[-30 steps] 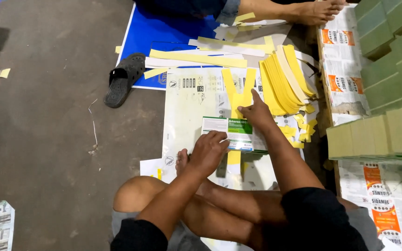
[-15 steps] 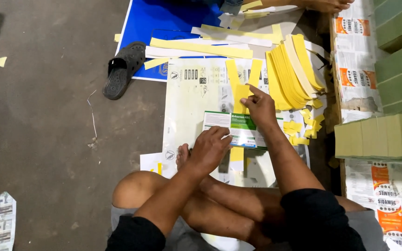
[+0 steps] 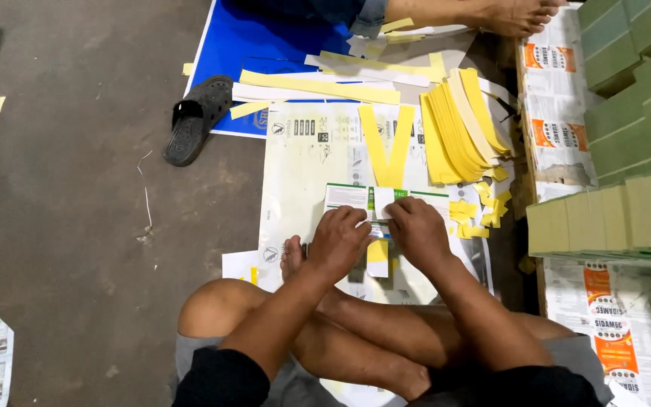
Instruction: The person applies yellow adhesive strips to stacks of printed product packaging cards.
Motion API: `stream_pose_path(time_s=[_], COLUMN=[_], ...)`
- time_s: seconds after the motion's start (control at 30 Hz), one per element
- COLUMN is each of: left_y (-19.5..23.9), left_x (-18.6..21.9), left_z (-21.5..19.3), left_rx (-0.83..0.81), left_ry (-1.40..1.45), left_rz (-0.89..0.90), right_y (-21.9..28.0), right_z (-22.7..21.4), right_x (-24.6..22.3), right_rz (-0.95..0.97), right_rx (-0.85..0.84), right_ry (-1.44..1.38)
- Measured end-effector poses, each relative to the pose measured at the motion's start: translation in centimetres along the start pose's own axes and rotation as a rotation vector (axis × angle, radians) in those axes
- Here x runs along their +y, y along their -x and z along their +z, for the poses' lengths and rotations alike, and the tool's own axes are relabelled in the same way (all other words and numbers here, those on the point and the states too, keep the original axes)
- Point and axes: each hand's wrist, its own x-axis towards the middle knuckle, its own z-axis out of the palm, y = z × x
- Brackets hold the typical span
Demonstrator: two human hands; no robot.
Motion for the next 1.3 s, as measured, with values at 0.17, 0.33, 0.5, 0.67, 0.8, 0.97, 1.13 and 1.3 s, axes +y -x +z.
stream_pose_path(time_s=[0.17,0.33,0.5,0.67,0.8,0.97,1.13,1.3], left_y=[0.0,-0.2,-0.2,0.1,-0.3,-0.3,-1.0,-1.0], left_x=[-0.1,0.0,0.0,-0.4,0.0,-0.6,-0.1,-1.6], left_z=[0.1,-0.3,-0.2,0.2,-0.8,-0.7,-2.8,0.5], left_rx=[0.012,0.021,0.021,0.044,0.045,-0.042,-0.118,-0.075], left_ry=[0.019,0.044,0.033,0.074,0.120,0.086,0.132,0.117], left_rz=[0.008,0.005,-0.001,-0.011,-0.035,0.005,-0.032,0.005], right_y=[0.7,1.1,0.8,1.5,2.2,3.9,6.8,6.2], right_z=[-0.2,0.3,-0.2,0.1,-1.0,-2.6,-1.2,0.2], right_x=[-1.1,-1.0,-1.5,-1.5,-1.8,-3.5,-4.6,-2.7], right_rz=[-0.058,-0.059,-0.071,-0.046,-0.075,-0.057,-0.149,-0.114], right_rx=[0.050,0.022,-0.008,-0.057,-0.051,-0.157,-0.156,-0.086], right_ry=[0.026,0.071,0.089,0.111,0.105,0.027,0.141,0.133])
